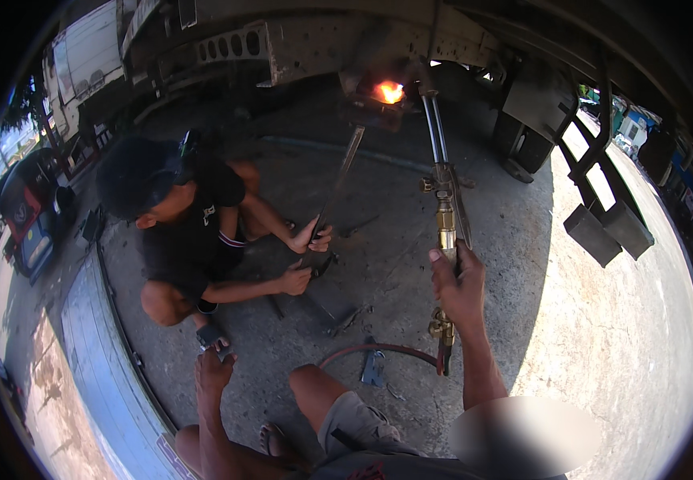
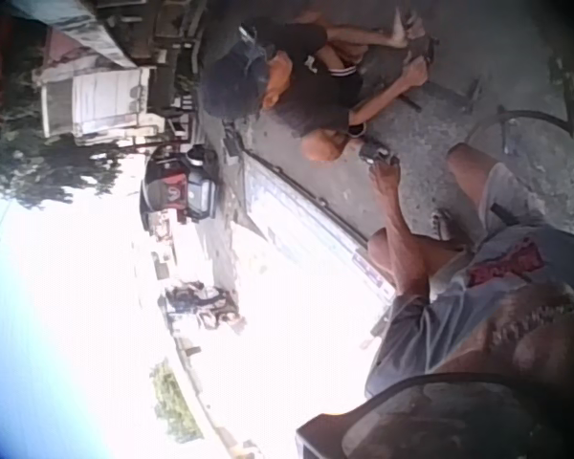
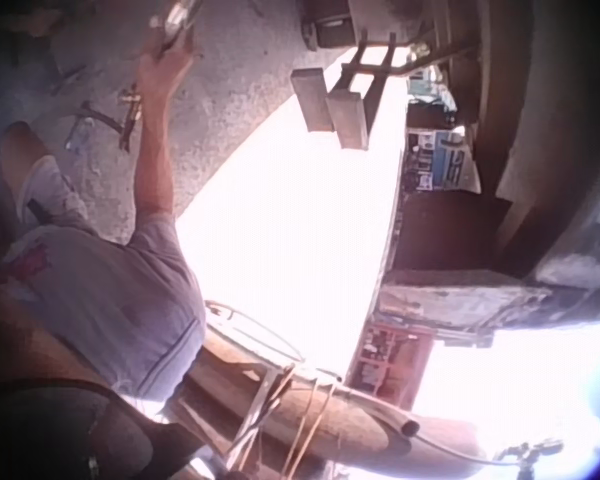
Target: The person uses a handheld torch to heat a metal component under a vehicle chassis. A second person assists by holding a metal bar near the heated area. The camera wearer adjusts the torch and continues applying heat to the same spot.
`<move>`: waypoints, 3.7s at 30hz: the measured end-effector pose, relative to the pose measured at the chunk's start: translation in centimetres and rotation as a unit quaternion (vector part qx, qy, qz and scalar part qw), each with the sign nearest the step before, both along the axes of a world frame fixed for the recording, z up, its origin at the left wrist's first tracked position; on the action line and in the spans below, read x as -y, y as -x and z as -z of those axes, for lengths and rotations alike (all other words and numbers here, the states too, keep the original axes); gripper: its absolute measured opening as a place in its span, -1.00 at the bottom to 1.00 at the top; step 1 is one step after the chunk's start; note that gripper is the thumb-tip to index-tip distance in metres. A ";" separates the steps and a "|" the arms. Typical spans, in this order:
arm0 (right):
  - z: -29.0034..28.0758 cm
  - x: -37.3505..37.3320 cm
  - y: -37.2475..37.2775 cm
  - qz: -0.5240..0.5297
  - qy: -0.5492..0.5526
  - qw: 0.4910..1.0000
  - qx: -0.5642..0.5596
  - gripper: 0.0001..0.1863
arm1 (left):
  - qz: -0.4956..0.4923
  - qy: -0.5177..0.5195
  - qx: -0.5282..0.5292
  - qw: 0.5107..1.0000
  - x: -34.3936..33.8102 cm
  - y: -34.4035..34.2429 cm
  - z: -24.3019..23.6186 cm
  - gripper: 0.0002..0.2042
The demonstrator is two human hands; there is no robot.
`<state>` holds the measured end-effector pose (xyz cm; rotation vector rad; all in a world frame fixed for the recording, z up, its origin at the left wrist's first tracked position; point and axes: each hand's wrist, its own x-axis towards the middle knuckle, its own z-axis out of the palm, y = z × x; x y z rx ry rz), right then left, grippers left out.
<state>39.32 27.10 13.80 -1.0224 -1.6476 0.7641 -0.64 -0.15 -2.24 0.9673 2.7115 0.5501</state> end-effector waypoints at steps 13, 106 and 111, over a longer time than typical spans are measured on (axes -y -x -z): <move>0.7 0.6 0.3 -0.029 0.042 0.999 -0.019 -0.76 | 0.015 -0.011 0.001 1.000 0.1 0.7 1.7 -0.48; 1.8 3.0 4.5 -0.110 0.087 0.963 -0.228 -0.75 | 0.185 -0.223 0.654 0.699 -18.0 -23.7 -5.4 -0.66; 2.0 2.7 4.4 -0.107 0.093 0.965 -0.222 -0.77 | 0.186 -0.202 0.645 0.713 -18.6 -23.5 -5.7 -0.70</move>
